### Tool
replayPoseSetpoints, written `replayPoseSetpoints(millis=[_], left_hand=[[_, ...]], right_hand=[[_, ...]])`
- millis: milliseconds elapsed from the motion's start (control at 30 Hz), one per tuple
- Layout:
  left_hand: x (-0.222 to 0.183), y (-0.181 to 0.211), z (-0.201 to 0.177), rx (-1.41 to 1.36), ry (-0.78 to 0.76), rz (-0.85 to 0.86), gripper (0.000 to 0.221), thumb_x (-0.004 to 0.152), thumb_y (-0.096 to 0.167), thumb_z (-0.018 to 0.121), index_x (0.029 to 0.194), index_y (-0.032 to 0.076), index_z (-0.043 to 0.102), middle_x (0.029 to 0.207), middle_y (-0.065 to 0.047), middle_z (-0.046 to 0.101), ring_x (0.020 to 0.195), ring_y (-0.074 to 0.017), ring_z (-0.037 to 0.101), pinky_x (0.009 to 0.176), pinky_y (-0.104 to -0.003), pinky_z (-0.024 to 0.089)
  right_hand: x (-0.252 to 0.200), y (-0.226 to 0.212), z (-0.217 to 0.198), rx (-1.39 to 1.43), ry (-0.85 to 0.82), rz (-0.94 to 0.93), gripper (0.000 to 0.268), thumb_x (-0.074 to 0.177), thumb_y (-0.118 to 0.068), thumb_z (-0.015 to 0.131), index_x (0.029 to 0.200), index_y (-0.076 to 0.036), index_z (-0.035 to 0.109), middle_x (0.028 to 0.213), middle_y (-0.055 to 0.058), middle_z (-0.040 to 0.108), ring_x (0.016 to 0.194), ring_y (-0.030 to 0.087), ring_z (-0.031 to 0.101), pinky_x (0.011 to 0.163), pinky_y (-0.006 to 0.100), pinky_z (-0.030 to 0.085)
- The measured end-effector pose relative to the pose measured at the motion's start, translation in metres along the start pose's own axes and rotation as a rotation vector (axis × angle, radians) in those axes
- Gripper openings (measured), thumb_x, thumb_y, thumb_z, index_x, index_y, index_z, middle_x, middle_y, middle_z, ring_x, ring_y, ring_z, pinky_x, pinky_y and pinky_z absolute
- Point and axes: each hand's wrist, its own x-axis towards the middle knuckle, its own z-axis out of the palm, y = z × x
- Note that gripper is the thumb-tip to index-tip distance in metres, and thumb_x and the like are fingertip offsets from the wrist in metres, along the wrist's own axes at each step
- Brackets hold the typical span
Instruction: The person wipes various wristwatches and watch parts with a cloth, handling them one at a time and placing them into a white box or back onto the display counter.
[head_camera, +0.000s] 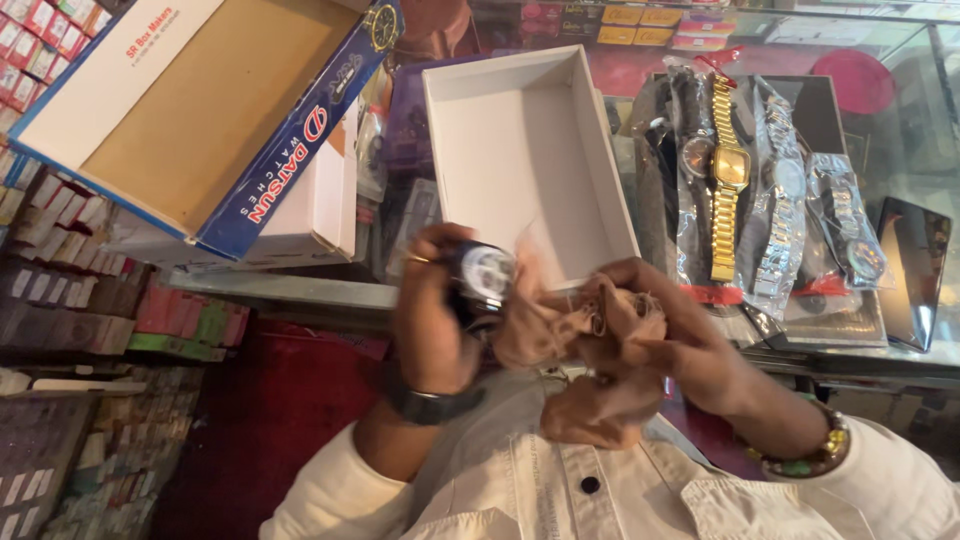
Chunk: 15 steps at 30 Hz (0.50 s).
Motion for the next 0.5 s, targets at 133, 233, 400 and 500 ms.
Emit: replayPoseSetpoints(millis=[133,233,400,500], left_hand=[[-0.015,-0.037,0.035,0.246,-0.106,-0.023,0.026,0.096,0.005,0.051,0.12,0.0,0.059,0.109,-0.008,0.063,0.1,-0.0152,0.061,0.092,-0.03,0.052],[-0.015,-0.047,0.056,0.267,-0.223,-0.128,0.026,0.097,0.004,0.056,0.123,0.001,0.058,0.113,-0.008,0.064,0.106,-0.0146,0.062,0.097,-0.029,0.051],[0.011,-0.069,0.091,0.682,-0.611,-0.221,0.035,0.098,0.01,0.064,0.131,0.005,0.059,0.121,-0.009,0.068,0.113,-0.018,0.068,0.101,-0.031,0.055],[0.015,-0.089,0.111,0.994,-0.79,0.152,0.046,0.091,0.017,0.077,0.133,0.006,0.061,0.13,-0.012,0.063,0.123,-0.0245,0.064,0.107,-0.035,0.051]], right_hand=[[0.0,0.025,0.025,-0.618,0.165,-0.092,0.07,0.081,-0.017,0.08,0.139,0.003,0.047,0.111,0.01,0.073,0.101,0.018,0.073,0.086,0.032,0.056],[-0.02,0.059,-0.003,-0.028,0.411,-0.039,0.036,0.09,-0.007,0.061,0.121,0.007,0.05,0.106,0.012,0.071,0.095,0.018,0.071,0.08,0.032,0.06],[-0.058,0.052,-0.135,-1.238,0.65,-0.369,0.024,0.098,-0.001,0.063,0.121,0.005,0.063,0.113,0.012,0.069,0.1,0.02,0.069,0.086,0.031,0.057],[-0.063,0.002,-0.17,-0.815,0.671,-0.162,0.021,0.097,-0.004,0.066,0.116,0.003,0.07,0.111,0.012,0.072,0.099,0.019,0.07,0.083,0.031,0.057]])
